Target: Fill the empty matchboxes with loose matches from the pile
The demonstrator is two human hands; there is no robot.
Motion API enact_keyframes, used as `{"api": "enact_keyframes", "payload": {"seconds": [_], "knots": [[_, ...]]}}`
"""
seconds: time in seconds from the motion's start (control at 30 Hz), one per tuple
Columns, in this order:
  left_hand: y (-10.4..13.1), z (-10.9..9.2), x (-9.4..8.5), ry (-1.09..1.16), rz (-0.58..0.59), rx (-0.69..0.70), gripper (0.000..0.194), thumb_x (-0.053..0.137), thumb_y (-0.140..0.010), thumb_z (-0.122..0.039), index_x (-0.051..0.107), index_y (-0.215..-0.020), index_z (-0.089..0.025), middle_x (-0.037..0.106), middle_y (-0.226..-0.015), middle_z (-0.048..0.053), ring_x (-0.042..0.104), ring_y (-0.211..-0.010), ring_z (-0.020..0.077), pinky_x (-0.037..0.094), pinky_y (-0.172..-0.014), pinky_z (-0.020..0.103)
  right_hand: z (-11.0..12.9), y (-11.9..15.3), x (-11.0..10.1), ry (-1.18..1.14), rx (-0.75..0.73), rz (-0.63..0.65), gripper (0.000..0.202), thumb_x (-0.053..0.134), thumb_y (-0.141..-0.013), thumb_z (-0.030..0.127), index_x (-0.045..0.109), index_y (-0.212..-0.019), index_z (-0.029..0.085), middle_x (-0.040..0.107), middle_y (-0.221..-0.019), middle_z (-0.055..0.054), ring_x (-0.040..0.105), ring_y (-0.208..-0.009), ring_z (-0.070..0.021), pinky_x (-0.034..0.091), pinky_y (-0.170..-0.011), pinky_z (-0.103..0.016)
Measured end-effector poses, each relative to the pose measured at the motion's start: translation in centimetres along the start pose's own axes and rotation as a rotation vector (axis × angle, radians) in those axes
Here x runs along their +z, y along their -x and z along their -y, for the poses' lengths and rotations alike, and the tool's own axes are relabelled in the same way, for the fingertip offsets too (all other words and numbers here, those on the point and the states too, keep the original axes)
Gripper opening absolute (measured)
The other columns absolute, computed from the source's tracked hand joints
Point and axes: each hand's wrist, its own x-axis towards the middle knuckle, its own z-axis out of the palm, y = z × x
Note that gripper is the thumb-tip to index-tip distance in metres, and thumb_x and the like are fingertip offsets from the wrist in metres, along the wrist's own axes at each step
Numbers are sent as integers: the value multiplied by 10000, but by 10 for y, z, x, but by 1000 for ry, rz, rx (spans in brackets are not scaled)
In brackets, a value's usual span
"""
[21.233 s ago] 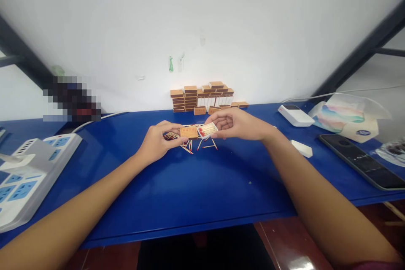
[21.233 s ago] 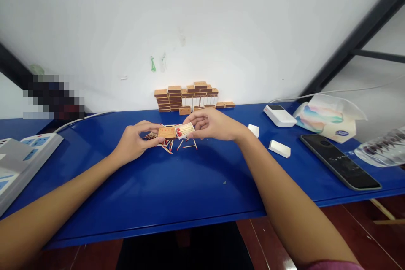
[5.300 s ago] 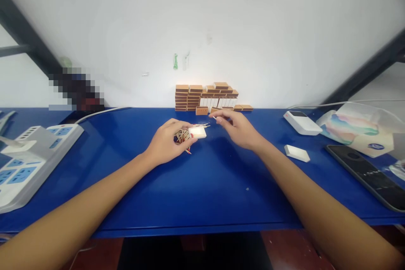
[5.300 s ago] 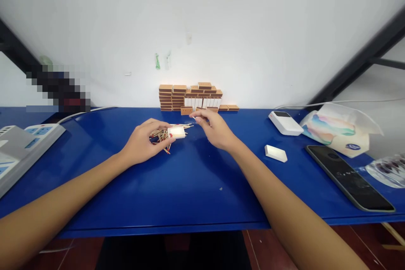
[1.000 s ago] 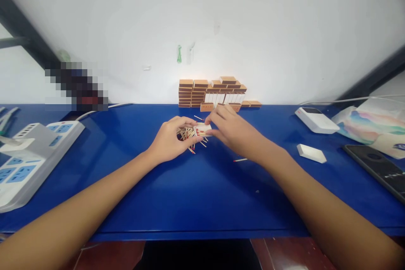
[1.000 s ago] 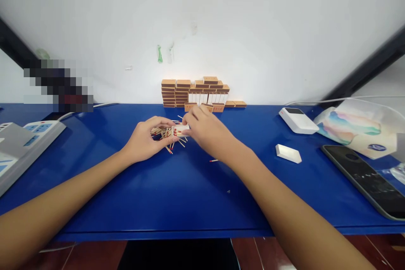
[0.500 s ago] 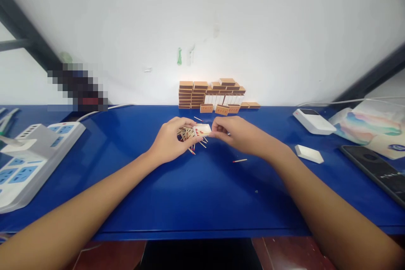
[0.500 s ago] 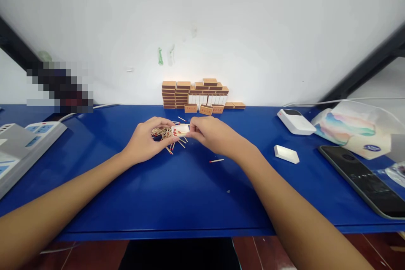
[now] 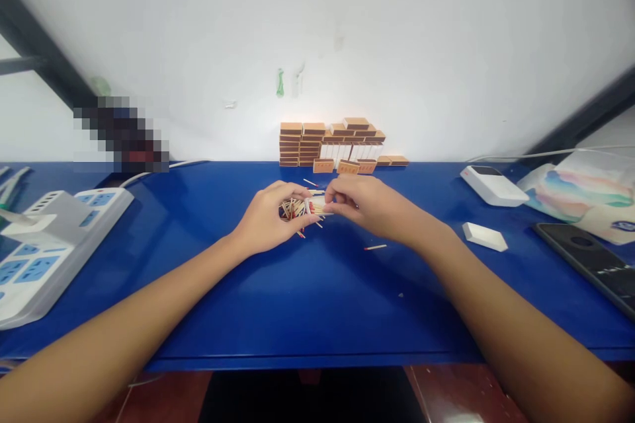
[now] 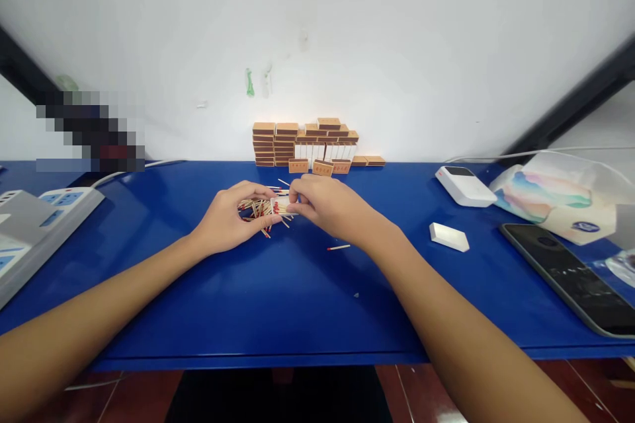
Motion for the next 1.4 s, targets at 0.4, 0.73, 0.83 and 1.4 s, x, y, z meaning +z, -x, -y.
{"api": "enact_keyframes", "payload": {"seconds": [0.4, 0.73, 0.83, 1.4], "knots": [[-4, 9, -7, -104, -118, -29, 301, 853, -859, -365, 733, -1103, -237, 778, -1094, 52, 751, -982, 223, 597, -906, 389, -63, 11, -31, 76, 251, 121, 107, 682, -870, 183, 719, -970, 194, 723, -921, -55, 636, -798, -201, 448, -697, -322], [-4, 9, -8, -131, -103, -15, 291, 845, -868, -398, 729, -1081, -236, 780, -1056, 45, 739, -966, 226, 586, -880, 387, -70, 2, -10, 67, 241, 147, 142, 612, -875, 113, 693, -974, 174, 714, -959, -72, 615, -830, -193, 448, -732, -306], [-4, 7, -8, -144, -90, 10, 283, 840, -876, -401, 725, -1077, -238, 781, -1045, 40, 729, -972, 226, 574, -872, 382, -73, 2, -8, 71, 286, 180, 112, 576, -877, 103, 656, -861, 180, 699, -849, -55, 603, -758, -184, 440, -691, -298], [-4, 8, -7, -148, -83, -3, 274, 842, -873, -394, 722, -1063, -237, 779, -1040, 40, 732, -954, 224, 570, -871, 387, -60, -2, -2, 68, 172, 165, 89, 644, -935, 199, 664, -1021, 187, 670, -948, -64, 585, -835, -199, 422, -731, -301]]}}
